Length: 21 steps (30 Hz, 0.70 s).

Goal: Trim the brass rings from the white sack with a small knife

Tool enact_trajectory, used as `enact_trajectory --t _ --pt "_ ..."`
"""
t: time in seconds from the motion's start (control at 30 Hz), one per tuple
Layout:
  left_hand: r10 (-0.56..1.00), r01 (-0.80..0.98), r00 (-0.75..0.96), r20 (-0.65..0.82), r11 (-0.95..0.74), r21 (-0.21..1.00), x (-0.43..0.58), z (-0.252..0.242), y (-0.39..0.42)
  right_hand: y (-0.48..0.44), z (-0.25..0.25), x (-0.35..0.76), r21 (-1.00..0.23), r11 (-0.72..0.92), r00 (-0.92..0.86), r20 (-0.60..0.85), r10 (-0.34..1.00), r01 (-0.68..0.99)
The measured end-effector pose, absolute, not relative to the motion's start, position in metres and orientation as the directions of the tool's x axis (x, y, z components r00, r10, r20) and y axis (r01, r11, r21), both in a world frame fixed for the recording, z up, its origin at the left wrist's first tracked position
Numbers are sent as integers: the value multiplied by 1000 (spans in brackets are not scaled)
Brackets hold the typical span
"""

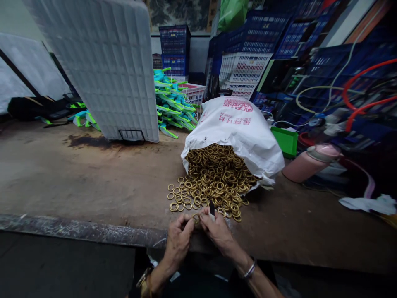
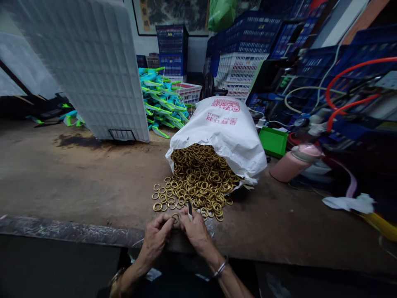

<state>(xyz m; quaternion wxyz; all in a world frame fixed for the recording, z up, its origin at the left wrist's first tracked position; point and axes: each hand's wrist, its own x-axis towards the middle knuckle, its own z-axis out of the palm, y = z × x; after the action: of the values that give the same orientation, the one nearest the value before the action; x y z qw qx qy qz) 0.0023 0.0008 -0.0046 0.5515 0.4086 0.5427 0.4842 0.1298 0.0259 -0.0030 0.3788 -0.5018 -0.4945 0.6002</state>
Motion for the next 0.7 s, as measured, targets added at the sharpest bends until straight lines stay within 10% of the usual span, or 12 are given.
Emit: enact_trajectory --t 0.23,0.53,0.7 --pt "993 270 -30 114 -102 957 -2 -6 2 32 13 128 -951 -62 -215 -131 968 304" --pt "935 -265 199 -293 339 903 4 -2 -2 31 6 127 -961 -181 -233 -228 945 207" --pt "928 -429 256 -271 360 828 6 -2 -7 31 6 126 -962 -197 -284 -245 927 189"
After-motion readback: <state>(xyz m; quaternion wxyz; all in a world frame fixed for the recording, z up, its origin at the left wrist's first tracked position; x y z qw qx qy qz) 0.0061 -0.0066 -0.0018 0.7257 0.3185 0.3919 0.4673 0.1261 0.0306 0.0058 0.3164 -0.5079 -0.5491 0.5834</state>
